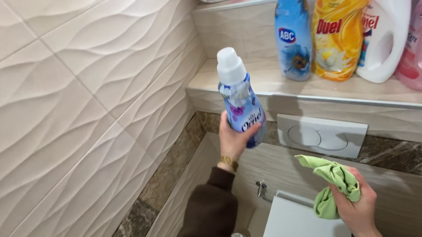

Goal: The person wipes several cleaning product bottles with a green cloth and places them on a bathroom shelf. They then unwrap multiple toilet paper rolls from a package and place them on the same shelf next to the cleaning products.

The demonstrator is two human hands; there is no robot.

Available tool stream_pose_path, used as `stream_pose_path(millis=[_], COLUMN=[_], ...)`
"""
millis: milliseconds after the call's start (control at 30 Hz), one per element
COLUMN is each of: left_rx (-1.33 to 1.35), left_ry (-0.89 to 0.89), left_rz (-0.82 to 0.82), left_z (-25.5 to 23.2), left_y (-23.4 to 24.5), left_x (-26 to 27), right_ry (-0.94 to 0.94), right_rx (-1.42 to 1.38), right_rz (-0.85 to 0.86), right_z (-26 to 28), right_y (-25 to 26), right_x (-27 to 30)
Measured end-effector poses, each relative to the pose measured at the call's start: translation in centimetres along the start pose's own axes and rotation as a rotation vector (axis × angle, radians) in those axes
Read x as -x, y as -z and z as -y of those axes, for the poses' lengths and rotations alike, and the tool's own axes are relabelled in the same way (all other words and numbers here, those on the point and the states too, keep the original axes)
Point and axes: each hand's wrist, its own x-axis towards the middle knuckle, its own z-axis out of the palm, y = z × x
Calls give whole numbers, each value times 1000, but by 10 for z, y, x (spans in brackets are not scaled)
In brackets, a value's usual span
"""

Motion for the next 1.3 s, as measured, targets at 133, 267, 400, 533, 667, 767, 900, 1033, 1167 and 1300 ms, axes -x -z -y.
stream_pose_path(millis=[133, 267, 400, 533, 667, 767, 900, 1033, 1167, 1300], left_rx=[78, 86, 251, 346, 210, 267, 329, 337, 142, -8], left_ry=[-3, 17, -14, -3, 47, 82, 162, 151, 190, 238], left_rz=[67, 39, -15, 5, 16, 75, 207, 288, 91, -226], left_z=[-19, -20, -1, 13, 17, 18, 2, 24, 6, 23], left_y=[-17, -36, -58, -73, -80, -83, -74, -66, -68, -100], left_x=[-50, -100, -149, -177, -190, -196, -199, -218, -193, -156], right_ry=[-10, -41, -63, -39, -136, -145, -165, -274, -342, -317], right_rx=[38, 29, 89, 132, 172, 147, 198, 184, 214, 238], right_rz=[-24, -46, -81, -104, -130, -142, -130, -153, -164, -174], right_z=[-12, -35, -61, -88, -99, -117, -136, -129, -117, -138], right_y=[9, 16, 21, 23, 22, 22, 27, 21, 17, 18], right_x=[-8, -18, -28, -36, -40, -42, -41, -45, -50, -47])
